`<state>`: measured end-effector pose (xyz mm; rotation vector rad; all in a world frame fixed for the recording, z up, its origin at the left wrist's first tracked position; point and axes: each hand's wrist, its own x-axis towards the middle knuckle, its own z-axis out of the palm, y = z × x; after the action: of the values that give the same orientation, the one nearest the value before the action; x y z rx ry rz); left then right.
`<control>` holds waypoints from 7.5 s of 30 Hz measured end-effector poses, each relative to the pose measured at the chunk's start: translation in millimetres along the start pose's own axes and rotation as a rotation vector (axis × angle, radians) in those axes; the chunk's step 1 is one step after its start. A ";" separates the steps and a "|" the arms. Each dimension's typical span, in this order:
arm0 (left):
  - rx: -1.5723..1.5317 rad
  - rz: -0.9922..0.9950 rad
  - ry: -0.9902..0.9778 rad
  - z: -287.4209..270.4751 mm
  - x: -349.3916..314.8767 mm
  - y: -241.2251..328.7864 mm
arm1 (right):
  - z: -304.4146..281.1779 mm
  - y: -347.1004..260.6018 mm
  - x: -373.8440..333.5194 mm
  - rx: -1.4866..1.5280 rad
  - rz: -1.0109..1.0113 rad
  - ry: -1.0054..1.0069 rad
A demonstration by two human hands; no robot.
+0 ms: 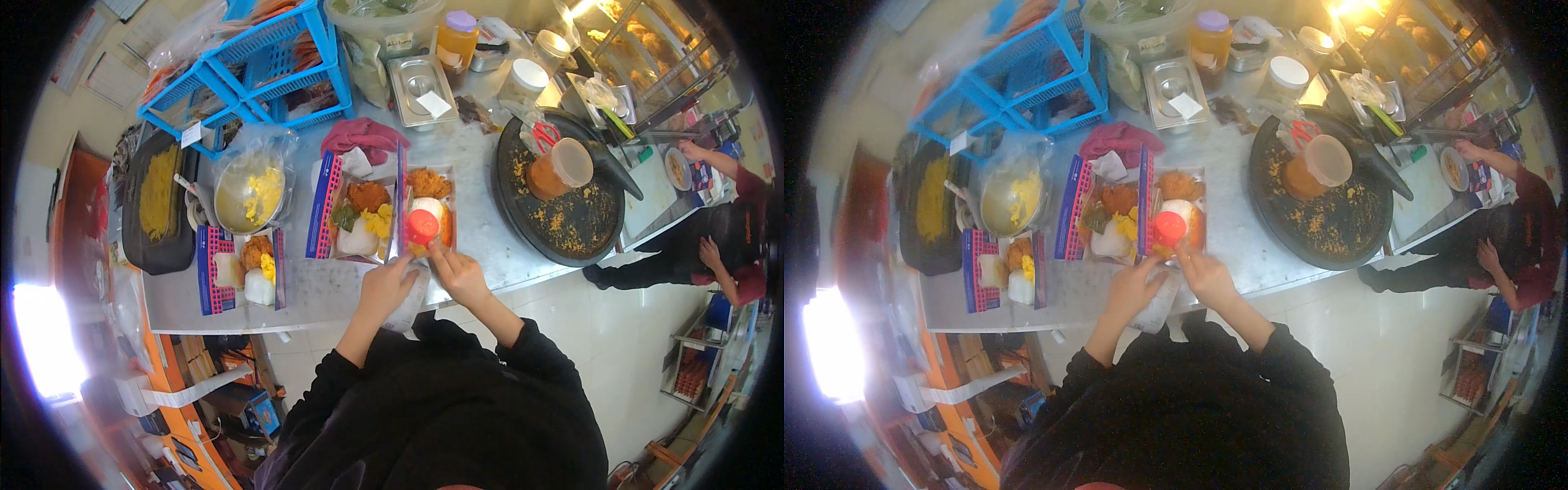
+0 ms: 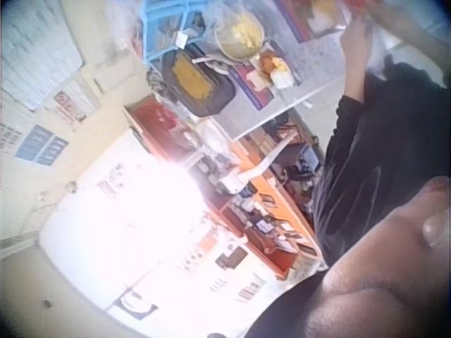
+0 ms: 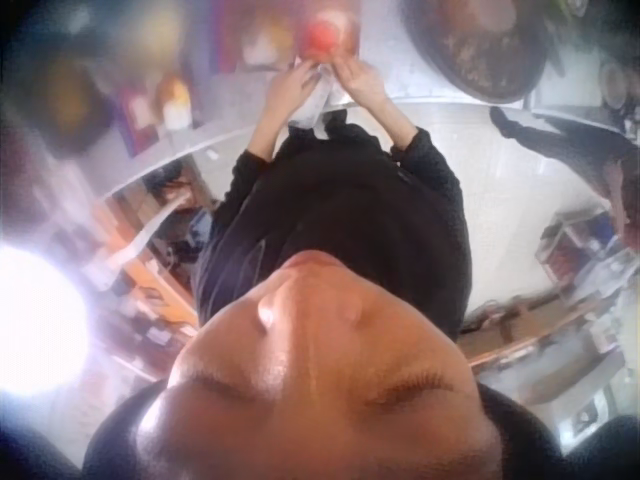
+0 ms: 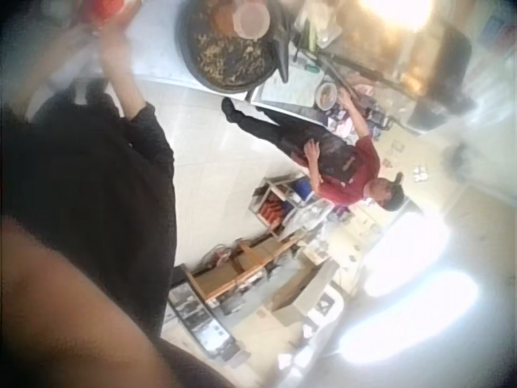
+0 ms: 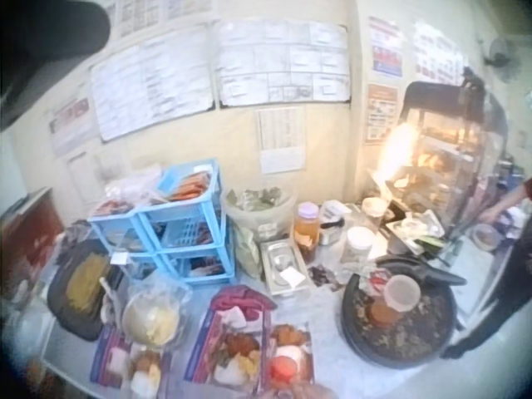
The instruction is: The person assembles takeout food orders by placing fried chicken and scrambled eggs into paper boxes, adding condiment packets, and handling receipts. They move between a heated display case, a prep counter, and a beverage machine while organizing items.
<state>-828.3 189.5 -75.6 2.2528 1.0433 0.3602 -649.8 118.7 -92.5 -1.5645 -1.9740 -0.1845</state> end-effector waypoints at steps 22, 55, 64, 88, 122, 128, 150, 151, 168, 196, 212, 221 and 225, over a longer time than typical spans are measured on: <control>-0.585 -0.363 0.262 -108.7 -160.4 -74.9 | 90.2 -167.2 250.0 0.700 0.239 -0.218; -0.286 0.089 0.093 -60.9 -108.2 -175.1 | 89.9 -202.5 -20.8 0.838 1.056 -0.350; -0.120 0.137 0.032 -61.7 -107.8 -178.9 | 90.9 -190.1 9.4 0.211 0.602 -0.064; -0.091 0.130 -0.028 -75.0 -102.5 -166.4 | 110.8 -167.6 19.9 0.230 0.364 -0.039; -0.071 -0.099 0.010 -76.5 -127.4 -160.7 | 135.0 -176.8 24.4 0.177 0.454 -0.001; -0.017 -0.034 0.025 -79.8 -123.5 -157.0 | 131.1 -184.3 33.8 0.318 0.774 0.152; 0.000 -0.016 0.180 -59.9 -65.5 -137.1 | 105.4 -136.5 65.5 -0.087 0.427 0.111; -0.057 -0.053 0.187 -55.5 -64.4 -132.6 | 103.4 -134.8 62.5 -0.121 0.400 0.097; -0.511 -0.958 1.191 -25.0 -168.0 -248.9 | 120.7 -287.6 44.0 0.970 -0.021 -0.821; -0.094 -1.681 2.835 271.7 -979.9 182.1 | -41.0 -833.6 -494.6 0.168 -1.492 -3.010; -0.242 -1.712 3.109 242.1 -1260.6 146.3 | -91.8 -1425.8 -841.0 1.416 -1.683 -1.717; -0.246 -1.725 3.078 260.9 -1400.7 183.6 | -196.0 -1659.0 -933.7 1.686 -1.103 -0.636; -0.205 -1.898 2.824 253.7 -1491.0 222.2 | -183.3 -1767.3 -870.6 1.652 -0.865 -0.355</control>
<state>-1545.5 -1160.1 -109.1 1.2655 -1.8219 -1.4625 -2106.9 -1213.3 39.9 0.3359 -1.8445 1.1443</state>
